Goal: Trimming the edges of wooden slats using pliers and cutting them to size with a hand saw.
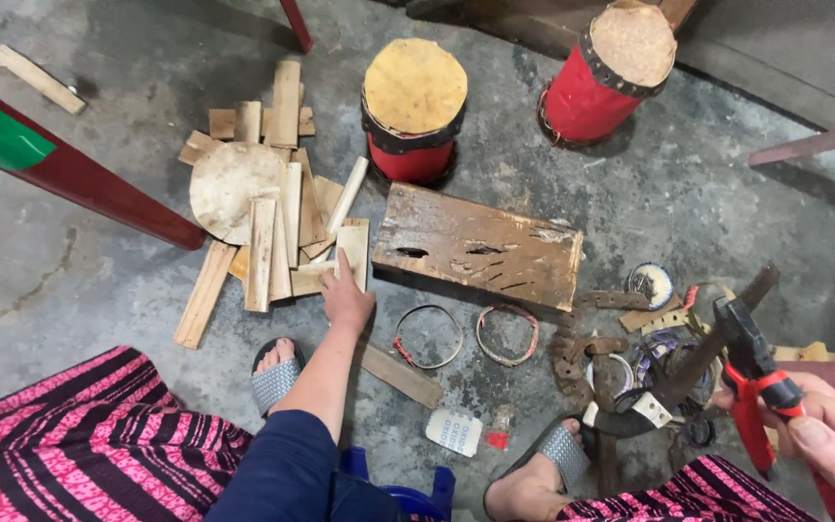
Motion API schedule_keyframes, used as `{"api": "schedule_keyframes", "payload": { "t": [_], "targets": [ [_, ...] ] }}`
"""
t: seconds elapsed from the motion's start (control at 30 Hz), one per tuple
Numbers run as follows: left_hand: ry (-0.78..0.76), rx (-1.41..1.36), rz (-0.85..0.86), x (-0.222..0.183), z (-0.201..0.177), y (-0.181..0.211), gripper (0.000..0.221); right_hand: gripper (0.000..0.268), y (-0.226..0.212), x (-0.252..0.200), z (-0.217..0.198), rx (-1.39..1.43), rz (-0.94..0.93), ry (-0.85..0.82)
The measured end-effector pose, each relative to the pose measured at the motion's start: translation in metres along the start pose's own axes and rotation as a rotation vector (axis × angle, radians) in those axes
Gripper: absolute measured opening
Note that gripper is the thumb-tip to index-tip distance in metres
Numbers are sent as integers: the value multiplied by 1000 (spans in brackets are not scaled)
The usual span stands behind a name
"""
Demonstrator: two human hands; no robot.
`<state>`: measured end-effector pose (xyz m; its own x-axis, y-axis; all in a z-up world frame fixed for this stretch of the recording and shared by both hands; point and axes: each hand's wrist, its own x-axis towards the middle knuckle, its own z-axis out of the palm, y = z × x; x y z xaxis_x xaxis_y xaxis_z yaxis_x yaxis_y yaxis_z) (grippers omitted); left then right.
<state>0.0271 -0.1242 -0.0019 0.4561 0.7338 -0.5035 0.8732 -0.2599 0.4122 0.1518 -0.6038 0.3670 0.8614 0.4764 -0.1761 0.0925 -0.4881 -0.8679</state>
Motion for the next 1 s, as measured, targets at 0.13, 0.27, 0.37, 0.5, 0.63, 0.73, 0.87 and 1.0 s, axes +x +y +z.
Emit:
{"api": "schedule_keyframes", "payload": {
  "t": [0.13,0.27,0.37,0.5,0.63,0.73,0.87,1.0],
  "targets": [
    [-267,-833,-80,15,-29,9,85,45,-7,6,5,-63,-79,1],
    [-391,-1027,-205,-16,-85,24,93,46,-27,8,12,-99,-77,-23],
    [-577,-1614,-162,14,-60,-10,61,44,-27,10,14,-75,-110,-66],
    [-630,-1650,-122,12,-62,-4,71,45,-37,9,21,-63,-77,-48],
    [-442,-1100,-83,-37,-106,48,81,47,-19,9,14,-16,-84,-76],
    [-185,-772,23,-39,-98,45,79,43,-2,5,7,-35,-10,-20],
    [149,-615,37,-20,-98,31,81,50,28,6,-14,-143,-75,-84],
    [211,-397,-69,5,-110,-1,87,48,86,10,-46,-60,-75,-96]
  ]
}}
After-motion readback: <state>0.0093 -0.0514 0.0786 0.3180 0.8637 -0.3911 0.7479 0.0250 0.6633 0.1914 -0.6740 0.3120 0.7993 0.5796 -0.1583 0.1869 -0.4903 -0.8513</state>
